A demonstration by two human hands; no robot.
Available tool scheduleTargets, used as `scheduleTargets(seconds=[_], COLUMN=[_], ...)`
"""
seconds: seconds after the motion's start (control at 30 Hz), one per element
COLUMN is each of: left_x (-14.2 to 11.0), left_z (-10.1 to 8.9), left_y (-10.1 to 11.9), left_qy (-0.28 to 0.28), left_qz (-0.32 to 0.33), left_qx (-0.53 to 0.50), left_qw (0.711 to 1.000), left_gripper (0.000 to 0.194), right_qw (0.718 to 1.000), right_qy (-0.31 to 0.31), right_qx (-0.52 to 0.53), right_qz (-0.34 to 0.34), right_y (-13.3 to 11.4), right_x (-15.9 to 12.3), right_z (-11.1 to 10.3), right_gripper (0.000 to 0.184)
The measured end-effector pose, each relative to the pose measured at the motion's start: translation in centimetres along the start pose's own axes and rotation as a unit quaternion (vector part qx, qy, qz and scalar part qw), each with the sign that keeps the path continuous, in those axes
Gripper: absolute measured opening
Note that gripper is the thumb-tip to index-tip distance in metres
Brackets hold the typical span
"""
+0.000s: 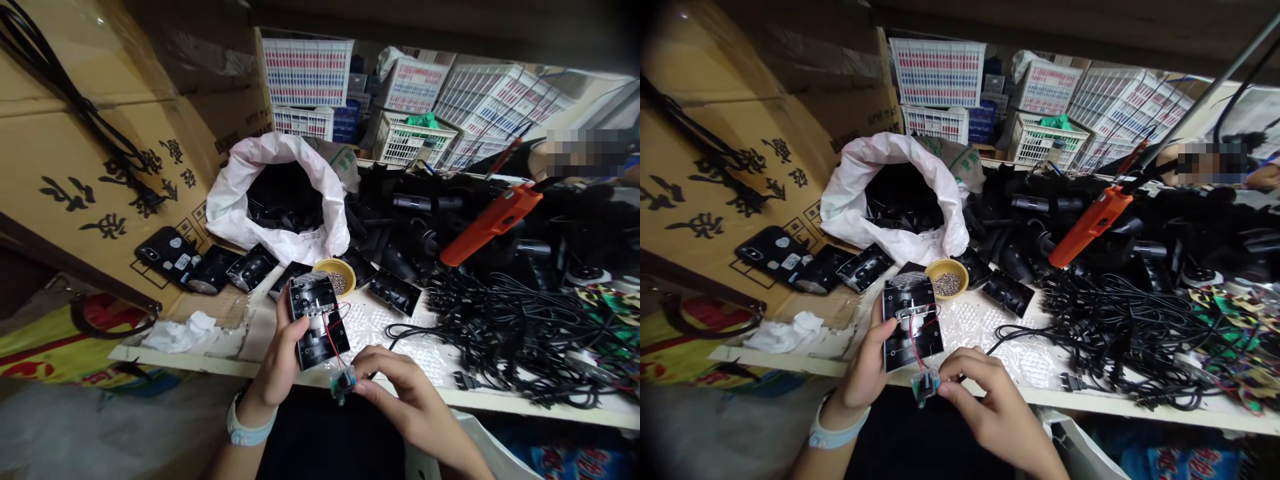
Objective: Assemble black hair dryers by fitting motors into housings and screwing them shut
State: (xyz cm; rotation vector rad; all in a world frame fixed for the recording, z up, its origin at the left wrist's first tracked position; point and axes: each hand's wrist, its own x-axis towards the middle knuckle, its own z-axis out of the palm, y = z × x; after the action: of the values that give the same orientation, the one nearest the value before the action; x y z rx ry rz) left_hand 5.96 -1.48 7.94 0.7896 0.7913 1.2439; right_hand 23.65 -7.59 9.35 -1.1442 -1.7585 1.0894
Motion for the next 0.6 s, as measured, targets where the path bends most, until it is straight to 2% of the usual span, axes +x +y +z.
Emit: scheduleTargets(seconds=[0.13,0.23,0.33,0.4,0.5,0.6], left_x=[-0.3,-0.6,-0.9,-1.1,-1.4,-1.6], left_z=[0.1,0.2,0.3,0.2,-0.2,-0.6], left_y=[0.1,0.4,0.5,0.5,0.5,0.5], left_qy=[0.005,-0.006,-0.032,-0.035,-0.054,-0.088], left_qz=[-0.027,-0.076,-0.123,-0.112,-0.103,-0.130], left_qx=[-0.017,-0.006,-0.007,-0.036,-0.065,-0.045], left_qw=[0.999,0.997,0.992,0.992,0.991,0.987], left_gripper=[0.060,0.066,0.072,0.072,0.075,0.079], right_qw=[0.992,0.972,0.944,0.932,0.928,0.927], right_qy=[0.057,0.072,0.058,0.041,0.012,-0.004], right_qx=[-0.089,-0.183,-0.270,-0.304,-0.316,-0.323], right_qz=[-0.064,-0.127,-0.180,-0.195,-0.196,-0.190], right_y=[-1.2,-1.9,-2.2,-2.2,-2.2,-2.3], right_x=[0.2,0.7,1.2,1.3,1.3,1.2], right_z=[-0.3,-0.2,0.0,0.0,-0.3,-0.5], right_gripper=[0.012,0.019,0.028,0.032,0.035,0.035])
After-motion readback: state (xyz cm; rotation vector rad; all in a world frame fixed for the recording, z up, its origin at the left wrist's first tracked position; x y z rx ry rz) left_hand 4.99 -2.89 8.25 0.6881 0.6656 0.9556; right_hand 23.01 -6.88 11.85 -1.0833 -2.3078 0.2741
